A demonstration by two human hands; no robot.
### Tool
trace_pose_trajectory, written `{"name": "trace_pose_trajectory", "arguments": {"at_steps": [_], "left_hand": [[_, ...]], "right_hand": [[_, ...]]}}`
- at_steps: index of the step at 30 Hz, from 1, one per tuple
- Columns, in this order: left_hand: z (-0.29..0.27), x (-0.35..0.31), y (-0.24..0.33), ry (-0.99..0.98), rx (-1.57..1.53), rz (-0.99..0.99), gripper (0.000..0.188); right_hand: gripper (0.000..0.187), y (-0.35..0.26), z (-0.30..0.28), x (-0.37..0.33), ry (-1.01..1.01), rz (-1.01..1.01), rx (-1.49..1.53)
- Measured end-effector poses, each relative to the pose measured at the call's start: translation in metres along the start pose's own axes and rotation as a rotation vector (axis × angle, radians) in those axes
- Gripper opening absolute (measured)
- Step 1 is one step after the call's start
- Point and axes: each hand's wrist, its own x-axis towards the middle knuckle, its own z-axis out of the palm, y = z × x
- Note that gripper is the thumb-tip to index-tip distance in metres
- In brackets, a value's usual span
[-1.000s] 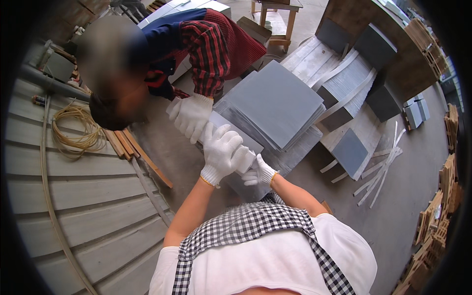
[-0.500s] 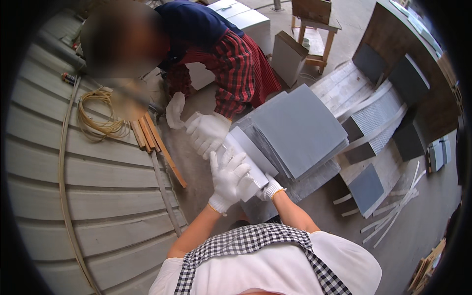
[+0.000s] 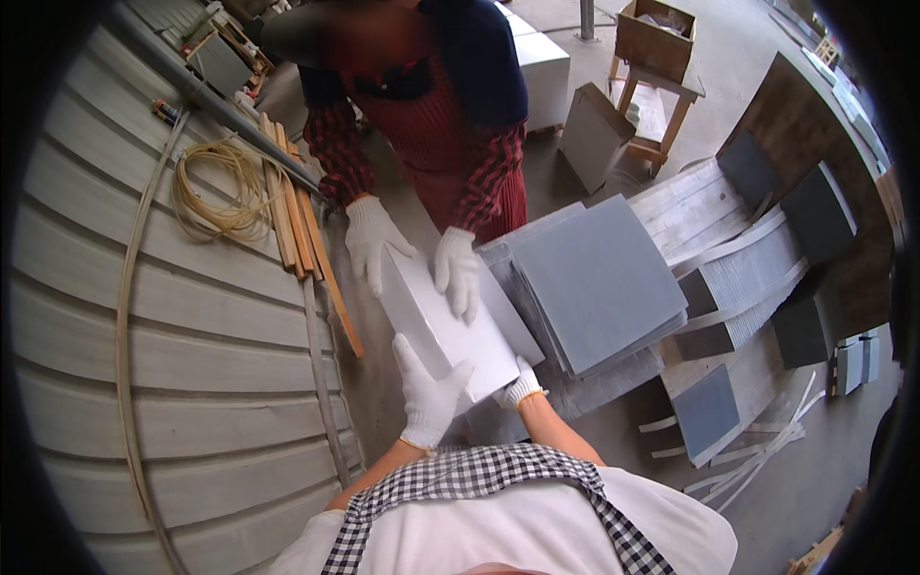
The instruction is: The person stacks white and gray rectangular panels on a wooden pallet in a warehouse. They pick up panels, align them, and place them in neat piles while a coworker assists by handing over additional panels.
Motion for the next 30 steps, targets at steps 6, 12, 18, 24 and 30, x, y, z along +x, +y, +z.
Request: {"name": "trace_pose_trajectory", "arguments": {"at_steps": [6,12,18,24,30], "left_hand": [[-0.043,-0.004,-0.030,-0.090,-0.273,-0.330,0.105],[-0.064,-0.007,-0.108,-0.192,-0.687,-0.376,0.078],[-0.070,-0.019,-0.234,-0.276,-0.929,-0.417,0.066],[-0.037,-0.020,-0.359,-0.433,-1.141,-0.819,0.064],[0.009,0.000,-0.396,-0.502,-1.362,-1.074,0.088]], "right_hand": [[0.046,0.026,0.007,-0.017,0.054,-0.014,0.023],[0.051,0.037,-0.030,0.024,0.007,-0.256,-0.147],[0.050,0.057,-0.033,0.024,0.141,-0.464,-0.216],[0.052,0.074,-0.065,0.053,0.269,-0.685,-0.343],[0.057,0.105,-0.057,0.009,0.107,-0.785,-0.396]]}}
